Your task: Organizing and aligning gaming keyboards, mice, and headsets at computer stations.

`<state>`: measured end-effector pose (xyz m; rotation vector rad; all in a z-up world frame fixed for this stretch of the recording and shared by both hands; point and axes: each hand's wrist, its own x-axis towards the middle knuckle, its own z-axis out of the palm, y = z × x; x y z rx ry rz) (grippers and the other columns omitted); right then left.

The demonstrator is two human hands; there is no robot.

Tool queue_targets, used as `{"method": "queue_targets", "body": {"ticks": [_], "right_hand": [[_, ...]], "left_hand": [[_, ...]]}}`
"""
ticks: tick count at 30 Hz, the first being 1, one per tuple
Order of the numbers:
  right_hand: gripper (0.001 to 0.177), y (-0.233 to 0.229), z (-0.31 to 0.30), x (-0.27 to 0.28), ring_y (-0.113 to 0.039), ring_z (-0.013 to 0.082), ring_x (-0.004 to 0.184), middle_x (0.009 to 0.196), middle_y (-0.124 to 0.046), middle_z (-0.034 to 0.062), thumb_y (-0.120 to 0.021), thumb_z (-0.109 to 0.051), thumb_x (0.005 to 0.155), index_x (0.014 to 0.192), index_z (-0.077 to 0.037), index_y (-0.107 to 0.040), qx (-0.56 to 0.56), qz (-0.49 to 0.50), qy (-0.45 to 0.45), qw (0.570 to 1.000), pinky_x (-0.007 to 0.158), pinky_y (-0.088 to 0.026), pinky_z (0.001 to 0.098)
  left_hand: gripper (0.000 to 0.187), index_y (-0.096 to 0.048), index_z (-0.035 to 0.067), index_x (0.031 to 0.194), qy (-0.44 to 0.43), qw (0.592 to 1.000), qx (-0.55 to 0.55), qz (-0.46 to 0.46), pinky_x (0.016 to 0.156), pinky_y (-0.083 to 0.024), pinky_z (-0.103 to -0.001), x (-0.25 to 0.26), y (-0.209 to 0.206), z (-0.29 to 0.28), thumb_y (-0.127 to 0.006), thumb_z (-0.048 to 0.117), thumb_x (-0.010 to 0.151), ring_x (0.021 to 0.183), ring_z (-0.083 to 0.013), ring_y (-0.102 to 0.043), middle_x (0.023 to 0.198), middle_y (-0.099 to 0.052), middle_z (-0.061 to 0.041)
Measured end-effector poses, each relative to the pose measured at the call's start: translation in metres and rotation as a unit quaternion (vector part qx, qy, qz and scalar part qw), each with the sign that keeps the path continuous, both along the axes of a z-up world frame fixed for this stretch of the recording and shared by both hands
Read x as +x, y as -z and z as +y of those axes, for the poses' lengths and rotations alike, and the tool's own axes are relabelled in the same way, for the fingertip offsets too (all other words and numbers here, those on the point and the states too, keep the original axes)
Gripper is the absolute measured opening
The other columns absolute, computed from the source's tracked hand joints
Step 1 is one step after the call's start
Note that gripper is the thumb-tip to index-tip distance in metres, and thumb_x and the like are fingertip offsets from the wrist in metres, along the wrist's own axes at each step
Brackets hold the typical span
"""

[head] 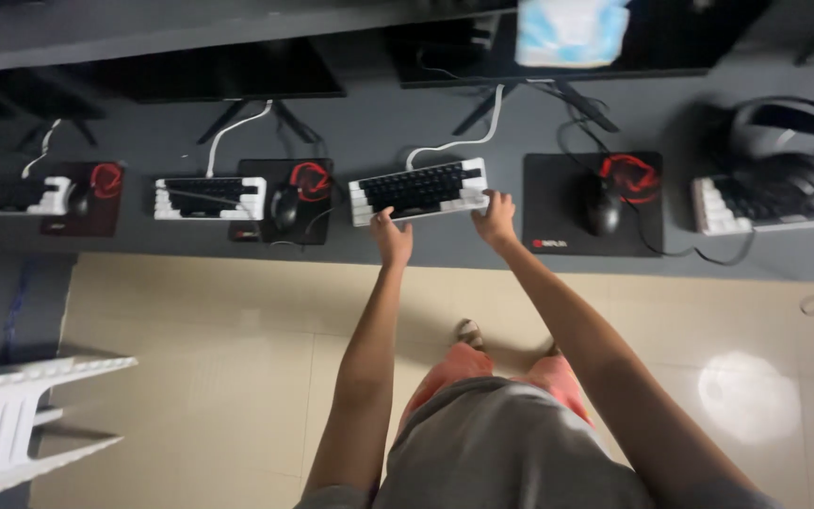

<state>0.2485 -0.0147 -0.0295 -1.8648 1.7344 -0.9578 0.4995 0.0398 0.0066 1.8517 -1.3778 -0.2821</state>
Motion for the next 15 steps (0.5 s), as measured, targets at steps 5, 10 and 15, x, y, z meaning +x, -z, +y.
{"method": "queue_targets", "body": {"ticks": [5, 10, 15], "right_hand": [[0.076, 0.023, -0.041, 0.019, -0.045, 0.0443, 0.126, 0.135, -0.05, 0.0239, -0.083, -0.027, 0.079, 0.142, -0.007, -0.047, 0.064, 0.019, 0.015, 0.998, 0.108, -0.035, 0.0539], [0.086, 0.031, -0.046, 0.022, -0.047, 0.046, 0.123, 0.137, -0.049, 0.025, -0.083, -0.029, 0.078, 0.149, -0.007, -0.041, 0.146, -0.027, 0.054, 0.988, 0.104, -0.04, 0.0527], [0.041, 0.047, -0.063, 0.005, -0.062, 0.0363, 0.11, 0.109, -0.069, 0.0183, -0.083, -0.035, 0.086, 0.111, -0.005, -0.075, 0.186, 0.03, 0.1, 0.977, 0.094, -0.052, 0.0445]], "left_hand": [[0.078, -0.045, -0.004, 0.14, -0.044, 0.996, 0.048, -0.054, 0.115, -0.032, -0.053, 0.069, 0.043, -0.019, -0.083, 0.022, 0.078, 0.138, -0.0454, -0.04, 0.144, -0.048, -0.031], [0.093, -0.036, -0.012, 0.148, -0.015, 0.997, 0.081, 0.003, 0.116, -0.034, -0.048, 0.108, 0.082, -0.026, -0.083, 0.035, 0.082, 0.137, -0.0458, -0.044, 0.145, -0.048, -0.035], [0.051, -0.063, -0.003, 0.123, -0.088, 0.968, 0.229, -0.057, 0.107, -0.038, -0.051, 0.114, 0.079, -0.042, -0.069, 0.038, 0.094, 0.122, -0.0434, -0.056, 0.122, -0.067, -0.027]]}}
